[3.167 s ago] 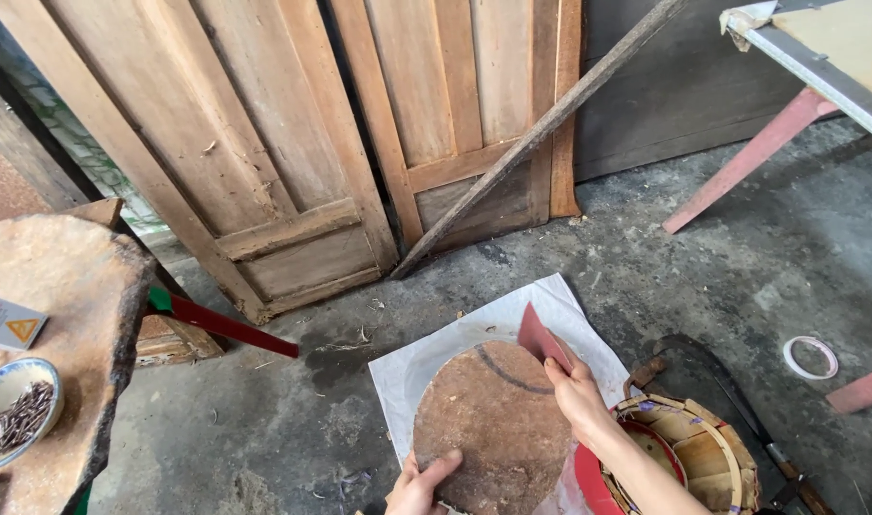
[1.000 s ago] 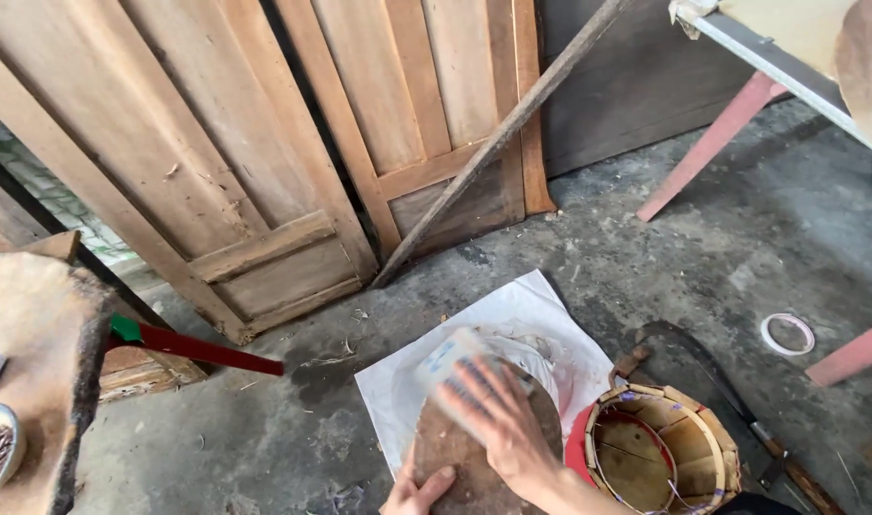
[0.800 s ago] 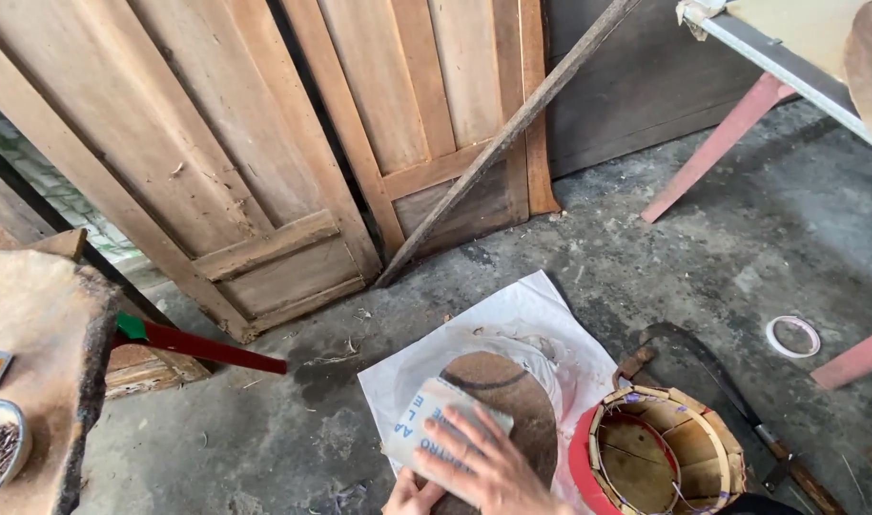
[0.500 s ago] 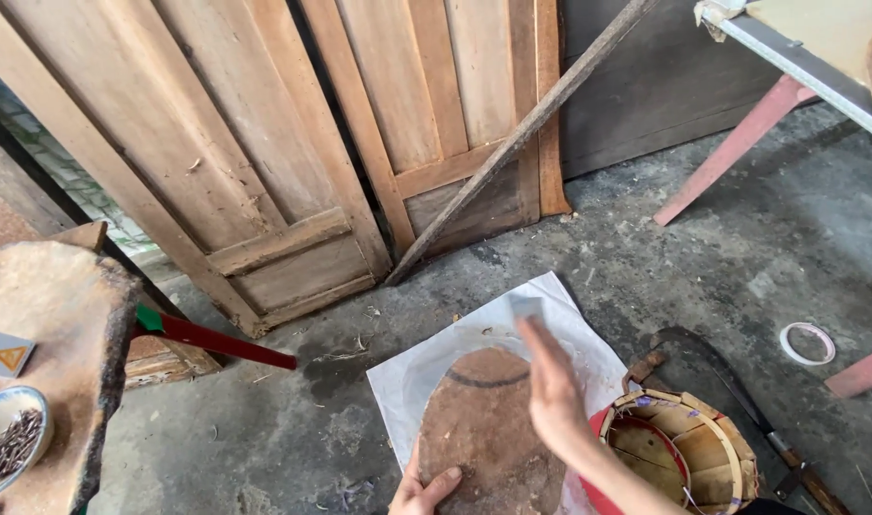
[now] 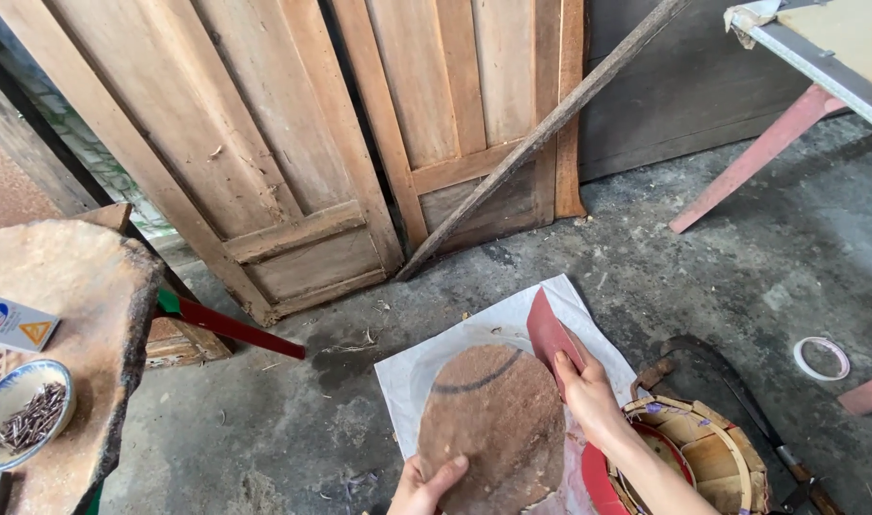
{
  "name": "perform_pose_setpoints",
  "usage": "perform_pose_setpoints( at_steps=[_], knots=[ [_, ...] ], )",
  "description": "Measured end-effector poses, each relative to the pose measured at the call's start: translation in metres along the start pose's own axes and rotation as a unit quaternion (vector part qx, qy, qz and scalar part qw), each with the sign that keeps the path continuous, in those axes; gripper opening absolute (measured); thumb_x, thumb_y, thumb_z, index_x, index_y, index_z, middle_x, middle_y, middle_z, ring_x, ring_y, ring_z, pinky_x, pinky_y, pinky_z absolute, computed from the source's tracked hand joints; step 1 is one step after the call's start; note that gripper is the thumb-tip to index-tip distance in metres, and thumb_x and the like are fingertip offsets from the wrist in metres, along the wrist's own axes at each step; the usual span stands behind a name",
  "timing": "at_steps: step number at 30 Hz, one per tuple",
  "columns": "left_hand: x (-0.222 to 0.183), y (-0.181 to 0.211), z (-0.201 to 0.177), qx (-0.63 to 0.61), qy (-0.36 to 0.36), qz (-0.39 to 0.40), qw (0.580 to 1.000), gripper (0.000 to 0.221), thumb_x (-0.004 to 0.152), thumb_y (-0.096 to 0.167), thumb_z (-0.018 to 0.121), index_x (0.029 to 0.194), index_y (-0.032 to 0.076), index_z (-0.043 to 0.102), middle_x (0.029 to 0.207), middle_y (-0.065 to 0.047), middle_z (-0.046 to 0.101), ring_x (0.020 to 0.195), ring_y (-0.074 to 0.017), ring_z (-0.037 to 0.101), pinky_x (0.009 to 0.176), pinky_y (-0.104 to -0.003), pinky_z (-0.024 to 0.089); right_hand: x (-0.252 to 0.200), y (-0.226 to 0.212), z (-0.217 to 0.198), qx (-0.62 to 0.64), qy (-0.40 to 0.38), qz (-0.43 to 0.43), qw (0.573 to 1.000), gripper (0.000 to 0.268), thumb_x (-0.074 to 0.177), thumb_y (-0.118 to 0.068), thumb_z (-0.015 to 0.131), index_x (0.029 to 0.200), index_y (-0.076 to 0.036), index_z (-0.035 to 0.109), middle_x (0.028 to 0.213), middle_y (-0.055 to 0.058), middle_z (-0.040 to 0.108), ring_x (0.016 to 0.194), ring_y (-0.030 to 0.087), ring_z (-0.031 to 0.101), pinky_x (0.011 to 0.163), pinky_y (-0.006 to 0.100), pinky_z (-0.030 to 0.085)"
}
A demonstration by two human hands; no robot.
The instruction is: Sanding a circular piece of leather by hand using sandpaper on a workshop floor.
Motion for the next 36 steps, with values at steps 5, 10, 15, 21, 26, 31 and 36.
perform_pose_setpoints(
  at_steps=[5, 10, 15, 21, 26, 31, 36],
  knots=[
    [0.002, -0.011, -0.023, 0.309, 0.093, -0.057, 0.945, 0.085, 0.072, 0.052, 0.089, 0.147, 0.029, 0.057, 0.146, 0.001, 0.061, 0.134, -0.0142, 0.059, 0.114, -0.025, 0.044, -0.098, -0.081, 0.049, -0.198, -0.067, -0.432, 0.877, 0.084, 0.088, 0.023, 0.04, 0.16, -0.018, 0.026, 0.169, 0.012, 0.027, 0.155, 0.026, 0.027, 0.129, 0.034, 0.02],
    [0.023, 0.005, 0.027, 0.206, -0.202, 0.272, 0.918, 0.08, 0.09, 0.032, 0.078, 0.155, 0.01, 0.039, 0.159, -0.009, 0.052, 0.148, -0.0223, 0.048, 0.119, -0.039, 0.041, -0.167, -0.017, 0.112, -0.438, -0.18, -0.669, 0.573, 0.05, 0.11, -0.027, 0.031, 0.157, -0.017, 0.045, 0.165, 0.01, 0.037, 0.152, 0.036, 0.031, 0.119, 0.058, 0.022],
    [0.014, -0.011, 0.033, 0.095, -0.235, 0.18, 0.951, 0.072, 0.085, 0.017, 0.081, 0.148, 0.005, 0.048, 0.14, -0.018, 0.071, 0.13, -0.0322, 0.067, 0.114, -0.044, 0.05, -0.112, -0.028, 0.091, -0.416, -0.047, -0.608, 0.674, 0.094, 0.076, 0.018, 0.048, 0.159, -0.024, 0.034, 0.164, 0.004, 0.041, 0.152, 0.029, 0.034, 0.125, 0.054, 0.023],
    [0.038, -0.023, 0.026, 0.118, -0.231, 0.223, 0.94, 0.057, 0.086, 0.006, 0.078, 0.138, 0.002, 0.055, 0.133, -0.017, 0.072, 0.125, -0.0269, 0.067, 0.106, -0.037, 0.05, -0.148, -0.019, 0.104, -0.405, -0.108, -0.66, 0.623, 0.076, 0.084, -0.036, 0.037, 0.159, -0.026, 0.034, 0.168, 0.002, 0.031, 0.157, 0.029, 0.025, 0.126, 0.059, 0.016],
    [0.0, -0.009, 0.049, 0.139, -0.274, 0.22, 0.926, 0.07, 0.088, 0.028, 0.077, 0.148, 0.007, 0.05, 0.145, -0.013, 0.066, 0.134, -0.0264, 0.062, 0.112, -0.039, 0.048, -0.096, -0.015, 0.079, -0.432, -0.029, -0.502, 0.749, 0.104, 0.068, 0.027, 0.04, 0.16, -0.022, 0.031, 0.167, 0.003, 0.033, 0.154, 0.03, 0.025, 0.125, 0.054, 0.018],
    [0.033, -0.024, 0.025, 0.017, -0.206, 0.16, 0.965, 0.062, 0.087, 0.002, 0.074, 0.146, 0.005, 0.053, 0.127, -0.022, 0.079, 0.115, -0.0305, 0.076, 0.103, -0.039, 0.058, -0.139, -0.012, 0.101, -0.388, -0.09, -0.63, 0.666, 0.079, 0.085, 0.011, 0.044, 0.155, -0.026, 0.044, 0.165, 0.003, 0.039, 0.154, 0.03, 0.031, 0.123, 0.062, 0.021],
    [-0.002, -0.011, -0.001, -0.025, 0.026, 0.056, 0.998, 0.066, 0.082, 0.004, 0.079, 0.145, 0.008, 0.06, 0.128, -0.02, 0.072, 0.114, -0.0352, 0.067, 0.1, -0.042, 0.052, -0.045, -0.059, 0.022, -0.15, -0.005, -0.242, 0.959, 0.075, 0.092, 0.011, 0.042, 0.155, -0.029, 0.04, 0.167, -0.002, 0.033, 0.154, 0.022, 0.029, 0.128, 0.036, 0.022]
  ],
)
Point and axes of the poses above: each hand's wrist, its own x-axis towards the middle knuckle, its own z-axis out of the palm, y = z × x, the point moved 10 cm from there along x, towards the middle knuckle
